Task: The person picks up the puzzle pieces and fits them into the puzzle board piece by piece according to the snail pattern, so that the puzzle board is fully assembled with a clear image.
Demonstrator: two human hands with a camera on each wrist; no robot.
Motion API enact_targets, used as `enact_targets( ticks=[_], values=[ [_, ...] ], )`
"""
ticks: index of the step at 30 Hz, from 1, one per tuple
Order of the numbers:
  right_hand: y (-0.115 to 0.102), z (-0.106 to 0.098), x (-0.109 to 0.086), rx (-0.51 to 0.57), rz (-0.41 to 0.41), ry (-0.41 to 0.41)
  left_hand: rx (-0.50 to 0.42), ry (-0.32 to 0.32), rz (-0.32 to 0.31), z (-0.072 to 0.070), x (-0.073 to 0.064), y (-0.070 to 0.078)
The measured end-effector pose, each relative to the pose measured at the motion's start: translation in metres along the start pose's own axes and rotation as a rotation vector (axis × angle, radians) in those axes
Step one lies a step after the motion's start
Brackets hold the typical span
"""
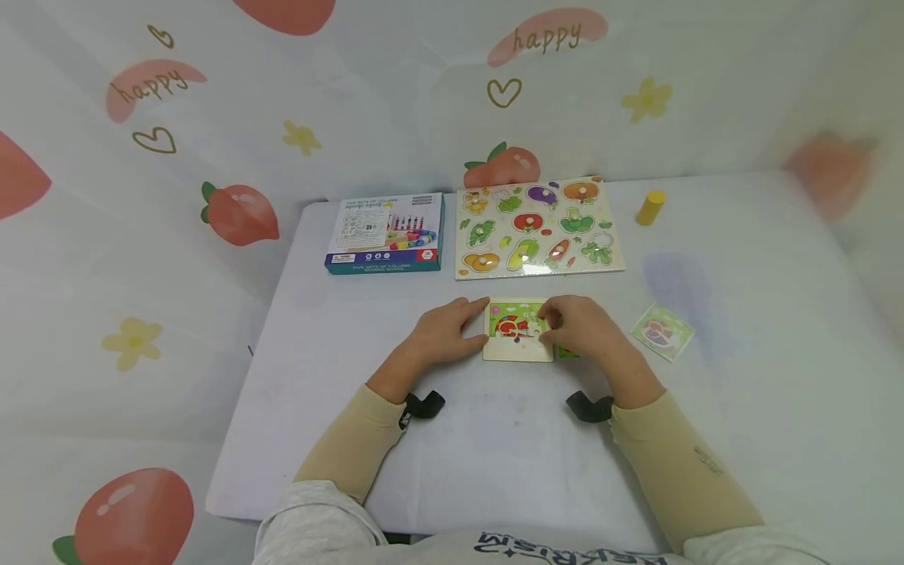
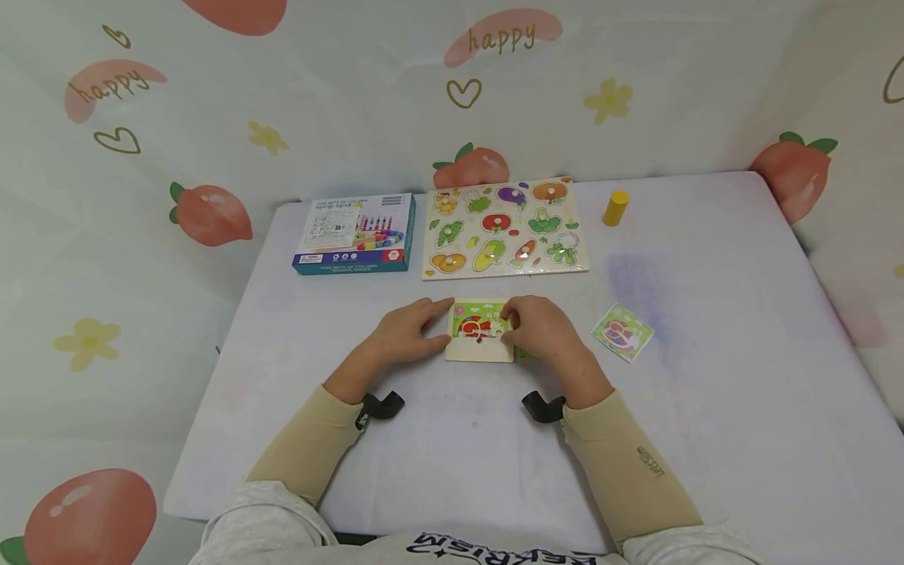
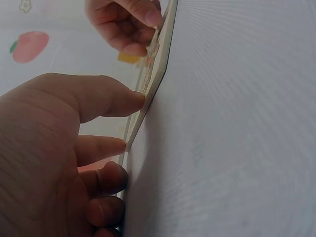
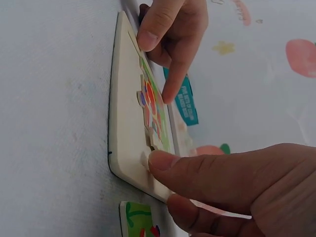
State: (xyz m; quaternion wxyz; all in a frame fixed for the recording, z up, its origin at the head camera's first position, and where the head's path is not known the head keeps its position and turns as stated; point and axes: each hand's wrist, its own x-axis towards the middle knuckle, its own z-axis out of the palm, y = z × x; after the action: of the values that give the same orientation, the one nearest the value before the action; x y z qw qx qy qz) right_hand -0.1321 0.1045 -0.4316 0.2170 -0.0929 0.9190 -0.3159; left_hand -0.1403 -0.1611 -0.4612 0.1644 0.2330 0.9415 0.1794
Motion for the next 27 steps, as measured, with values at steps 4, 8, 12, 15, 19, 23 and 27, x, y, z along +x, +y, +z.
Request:
enact_targets(
  ticks=[4,8,12,15,19,23,27],
  values=[
    [0.0,0.002,0.0,-0.029,-0.042,0.019,-0.001,-0.004,-0.003,0.0,0.001,0.0],
    [0.001,0.007,0.001,-0.032,-0.089,0.035,-0.003,-0.008,-0.006,0.0,0.001,0.0],
    [0.001,0.01,0.002,-0.034,-0.08,0.06,0.004,-0.01,-0.005,0.0,0.001,-0.001],
    [0.001,0.011,0.003,-0.066,-0.051,0.077,0.011,-0.007,-0.002,0.0,0.001,-0.001],
    [0.0,0.011,0.004,-0.111,-0.036,0.074,0.011,-0.003,0.002,0.0,0.001,-0.001],
    [0.0,0.011,0.005,-0.122,-0.052,0.071,0.004,0.002,0.003,0.001,0.001,-0.001],
    [0.002,0.012,0.004,-0.12,-0.062,0.059,0.0,-0.003,-0.002,0.002,0.001,-0.002]
  ],
)
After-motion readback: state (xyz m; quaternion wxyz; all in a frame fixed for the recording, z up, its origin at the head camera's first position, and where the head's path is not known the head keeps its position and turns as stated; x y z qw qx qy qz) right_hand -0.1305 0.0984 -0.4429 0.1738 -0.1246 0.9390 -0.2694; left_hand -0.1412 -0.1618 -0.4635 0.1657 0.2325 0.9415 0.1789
